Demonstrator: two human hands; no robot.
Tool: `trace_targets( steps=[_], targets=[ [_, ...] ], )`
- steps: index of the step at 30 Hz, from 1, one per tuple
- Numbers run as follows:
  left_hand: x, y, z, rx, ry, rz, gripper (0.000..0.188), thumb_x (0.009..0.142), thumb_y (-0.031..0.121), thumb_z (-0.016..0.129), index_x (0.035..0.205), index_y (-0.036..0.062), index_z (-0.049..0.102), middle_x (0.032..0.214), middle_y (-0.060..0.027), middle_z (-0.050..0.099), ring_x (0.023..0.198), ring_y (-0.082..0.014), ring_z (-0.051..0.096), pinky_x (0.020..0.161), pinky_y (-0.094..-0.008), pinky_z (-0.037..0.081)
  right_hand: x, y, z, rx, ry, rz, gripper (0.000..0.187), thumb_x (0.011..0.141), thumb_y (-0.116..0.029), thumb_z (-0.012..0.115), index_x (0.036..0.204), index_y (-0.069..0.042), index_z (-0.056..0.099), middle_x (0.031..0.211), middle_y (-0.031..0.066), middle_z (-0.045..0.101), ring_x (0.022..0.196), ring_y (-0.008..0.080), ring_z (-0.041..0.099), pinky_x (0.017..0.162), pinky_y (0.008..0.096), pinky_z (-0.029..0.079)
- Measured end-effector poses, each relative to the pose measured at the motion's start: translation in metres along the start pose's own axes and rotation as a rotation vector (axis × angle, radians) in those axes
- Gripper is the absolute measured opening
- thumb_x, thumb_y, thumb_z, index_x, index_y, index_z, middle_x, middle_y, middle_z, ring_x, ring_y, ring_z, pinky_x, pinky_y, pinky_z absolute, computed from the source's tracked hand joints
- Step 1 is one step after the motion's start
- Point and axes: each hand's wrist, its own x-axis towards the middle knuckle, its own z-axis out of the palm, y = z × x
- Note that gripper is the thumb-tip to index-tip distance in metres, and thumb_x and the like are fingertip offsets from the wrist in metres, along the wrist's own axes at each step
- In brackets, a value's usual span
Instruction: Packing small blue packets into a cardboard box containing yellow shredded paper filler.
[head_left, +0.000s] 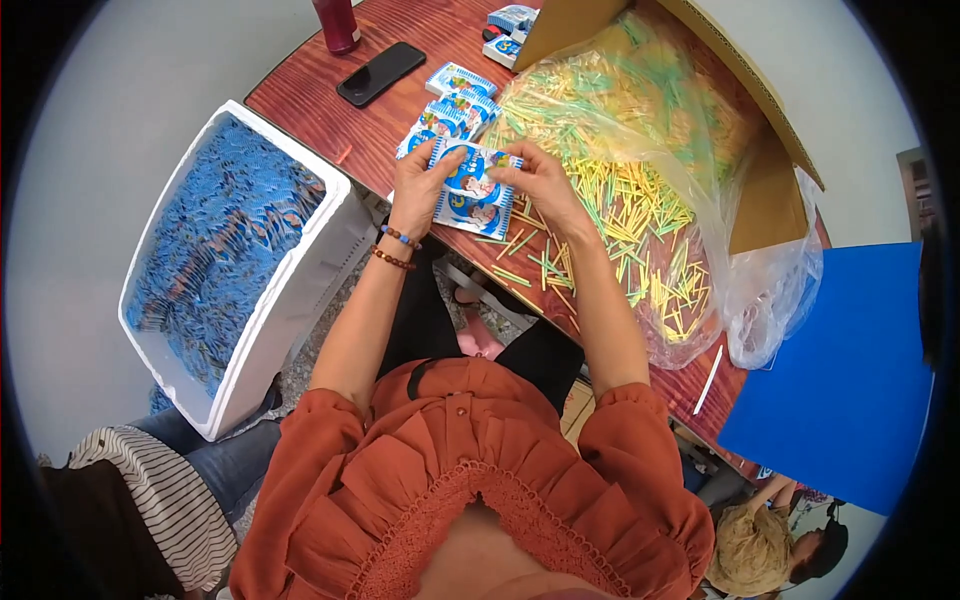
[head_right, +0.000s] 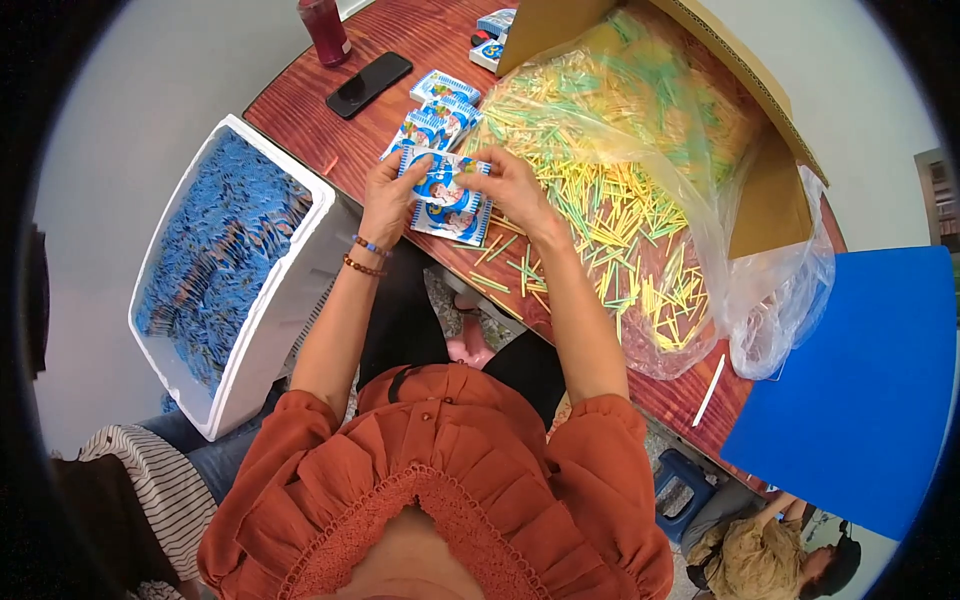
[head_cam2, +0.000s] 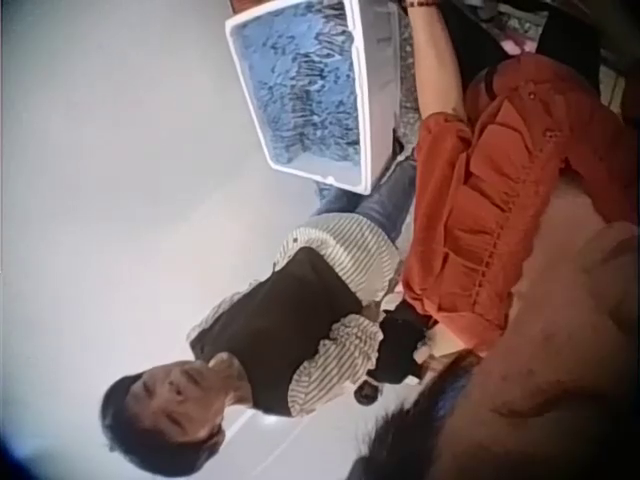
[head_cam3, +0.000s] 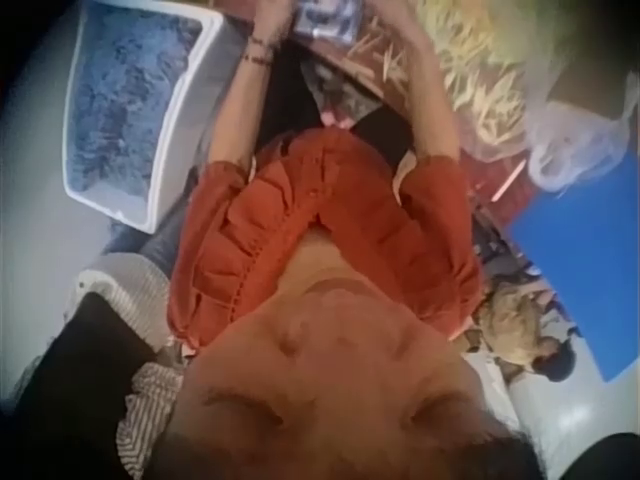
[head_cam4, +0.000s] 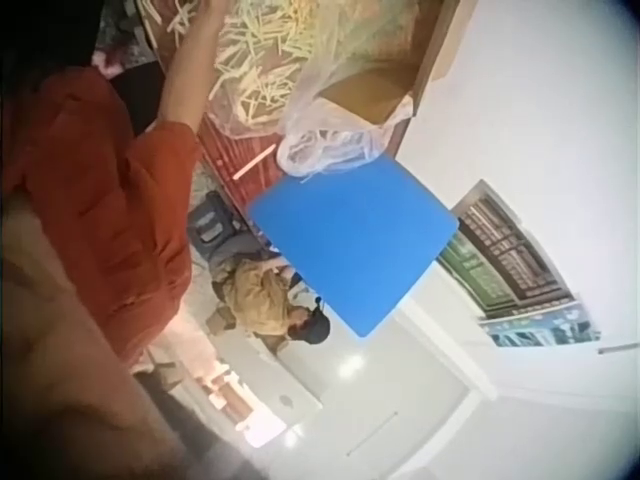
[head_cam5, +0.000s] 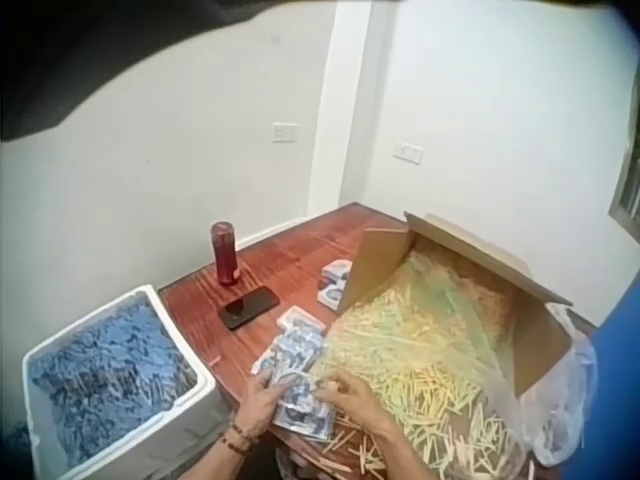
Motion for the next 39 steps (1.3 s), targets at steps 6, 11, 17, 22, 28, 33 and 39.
trace_targets(
  steps=[6, 11, 17, 22, 28, 33, 39],
  targets=[
    [-0.019, -0.005, 0.011, -0.209, 0.166, -0.044, 0.015, 0.089, 0.011, 0.065, 0.097, -0.0006, 0.065, 0.089, -0.0013, 0.067, 0.074, -0.0047, 0.061, 0.063, -0.0202, 0.049, -0.022, -0.010, 0.018, 0.134, 0.171, 0.100, 0.013, 0.082, -0.011, 0.070, 0.087, 0.001, 0.069, 0.076, 0.0029, 0.067, 0.066, 0.0063, 0.059, 0.060, 0.0214, 0.047],
    [-0.029, -0.009, 0.023, -0.303, 0.205, -0.066, 0.013, 0.091, 0.013, 0.063, 0.094, 0.0003, 0.066, 0.087, -0.0015, 0.067, 0.073, -0.0055, 0.061, 0.063, -0.0203, 0.049, -0.026, 0.002, 0.013, 0.084, 0.179, 0.069, 0.012, 0.085, -0.012, 0.068, 0.088, 0.000, 0.069, 0.077, -0.0004, 0.067, 0.069, 0.0043, 0.057, 0.064, 0.0200, 0.045],
    [-0.031, -0.013, 0.022, -0.366, 0.207, -0.114, 0.023, 0.094, 0.024, 0.058, 0.091, 0.0020, 0.064, 0.087, -0.0034, 0.067, 0.074, -0.0101, 0.063, 0.064, -0.0243, 0.051, -0.032, -0.010, 0.004, 0.107, 0.189, -0.063, 0.016, 0.087, -0.014, 0.065, 0.093, 0.001, 0.067, 0.084, 0.0015, 0.066, 0.078, 0.0084, 0.058, 0.072, 0.0225, 0.045],
    [-0.034, -0.009, 0.026, -0.457, 0.177, -0.213, 0.025, 0.094, 0.027, 0.059, 0.084, 0.0048, 0.064, 0.084, -0.0020, 0.066, 0.071, -0.0098, 0.059, 0.060, -0.0262, 0.048, -0.053, -0.025, -0.011, -0.266, 0.159, -0.436, 0.028, 0.079, -0.006, 0.069, 0.106, -0.007, 0.063, 0.125, 0.0077, 0.050, 0.117, 0.0175, 0.046, 0.090, 0.0304, 0.043],
    [-0.037, -0.018, 0.042, -0.397, 0.082, -0.259, 0.025, 0.095, 0.028, 0.057, 0.087, 0.0051, 0.064, 0.084, -0.0027, 0.065, 0.072, -0.0094, 0.059, 0.060, -0.0248, 0.048, -0.051, -0.031, -0.020, -0.600, 0.000, -0.496, 0.013, 0.080, -0.004, 0.067, 0.093, -0.004, 0.068, 0.124, 0.0090, 0.053, 0.124, 0.0219, 0.041, 0.097, 0.0350, 0.040],
    [-0.042, -0.016, 0.042, -0.283, 0.128, -0.218, 0.028, 0.096, 0.028, 0.054, 0.085, 0.0040, 0.063, 0.082, -0.0032, 0.065, 0.070, -0.0090, 0.059, 0.060, -0.0246, 0.048, -0.063, -0.024, -0.037, -0.181, -0.043, -0.222, 0.013, 0.081, -0.006, 0.064, 0.092, -0.003, 0.071, 0.112, 0.0076, 0.063, 0.108, 0.0179, 0.055, 0.091, 0.0314, 0.044],
    [-0.041, -0.030, 0.020, -0.298, 0.083, -0.194, 0.031, 0.097, 0.030, 0.053, 0.094, 0.0012, 0.063, 0.092, -0.0043, 0.066, 0.078, -0.0119, 0.060, 0.072, -0.0295, 0.051, -0.062, 0.025, -0.143, -0.451, 0.587, 0.111, 0.018, 0.088, -0.014, 0.060, 0.098, -0.002, 0.070, 0.084, 0.0034, 0.068, 0.078, 0.0104, 0.059, 0.072, 0.0231, 0.045]
  ],
)
